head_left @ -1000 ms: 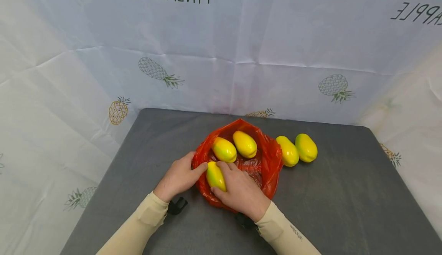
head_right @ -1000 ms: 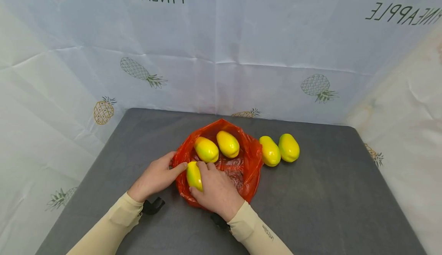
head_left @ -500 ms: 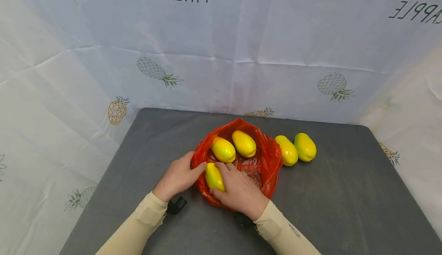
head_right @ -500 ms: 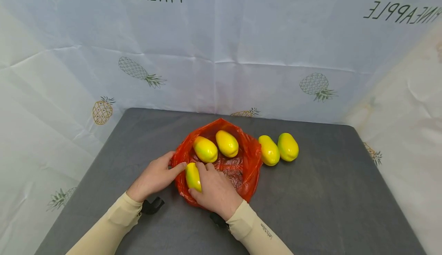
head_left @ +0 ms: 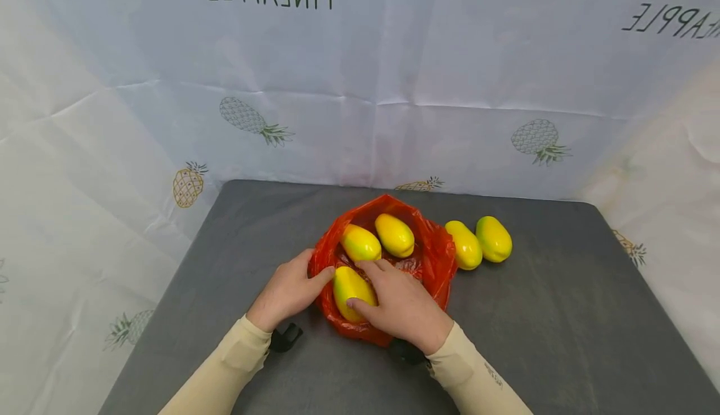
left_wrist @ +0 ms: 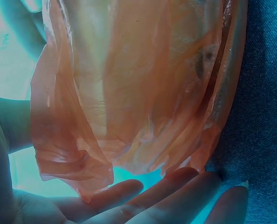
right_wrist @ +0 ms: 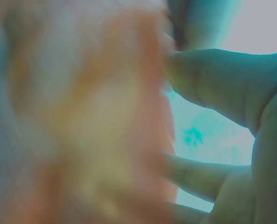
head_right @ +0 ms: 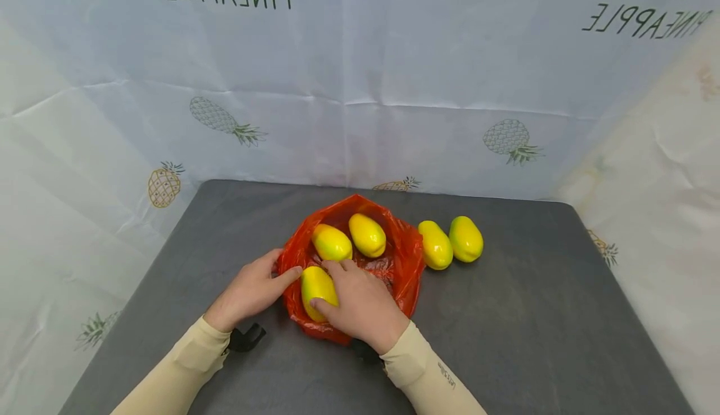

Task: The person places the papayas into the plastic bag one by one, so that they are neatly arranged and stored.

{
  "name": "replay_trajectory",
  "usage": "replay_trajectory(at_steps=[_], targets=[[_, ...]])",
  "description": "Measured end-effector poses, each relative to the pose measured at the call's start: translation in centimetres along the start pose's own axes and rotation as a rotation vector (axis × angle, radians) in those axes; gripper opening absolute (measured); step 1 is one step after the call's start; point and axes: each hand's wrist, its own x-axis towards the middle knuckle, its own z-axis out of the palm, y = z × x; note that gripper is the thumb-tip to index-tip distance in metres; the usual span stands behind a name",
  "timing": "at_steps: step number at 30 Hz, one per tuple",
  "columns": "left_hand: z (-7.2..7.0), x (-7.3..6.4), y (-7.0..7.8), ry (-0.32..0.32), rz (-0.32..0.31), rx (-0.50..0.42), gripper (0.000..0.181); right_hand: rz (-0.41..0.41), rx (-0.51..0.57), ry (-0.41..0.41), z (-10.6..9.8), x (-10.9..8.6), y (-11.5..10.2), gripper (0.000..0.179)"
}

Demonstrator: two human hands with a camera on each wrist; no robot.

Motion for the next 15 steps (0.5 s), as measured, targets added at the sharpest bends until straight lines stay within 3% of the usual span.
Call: replay_trajectory(at_steps=[6, 15], targets=[[-0.2, 0.0, 0.2, -0.008, -0.013, -0.003, 0.051, 0.042, 0.010, 0.098, -3.8, -0.7, 2.0, 0.069], [-0.2, -0.1, 0.1, -0.009, -0.025, 0.006, 0.052, 0.129, 0.000, 0.228, -9.1, -2.0, 7.5, 0.062]])
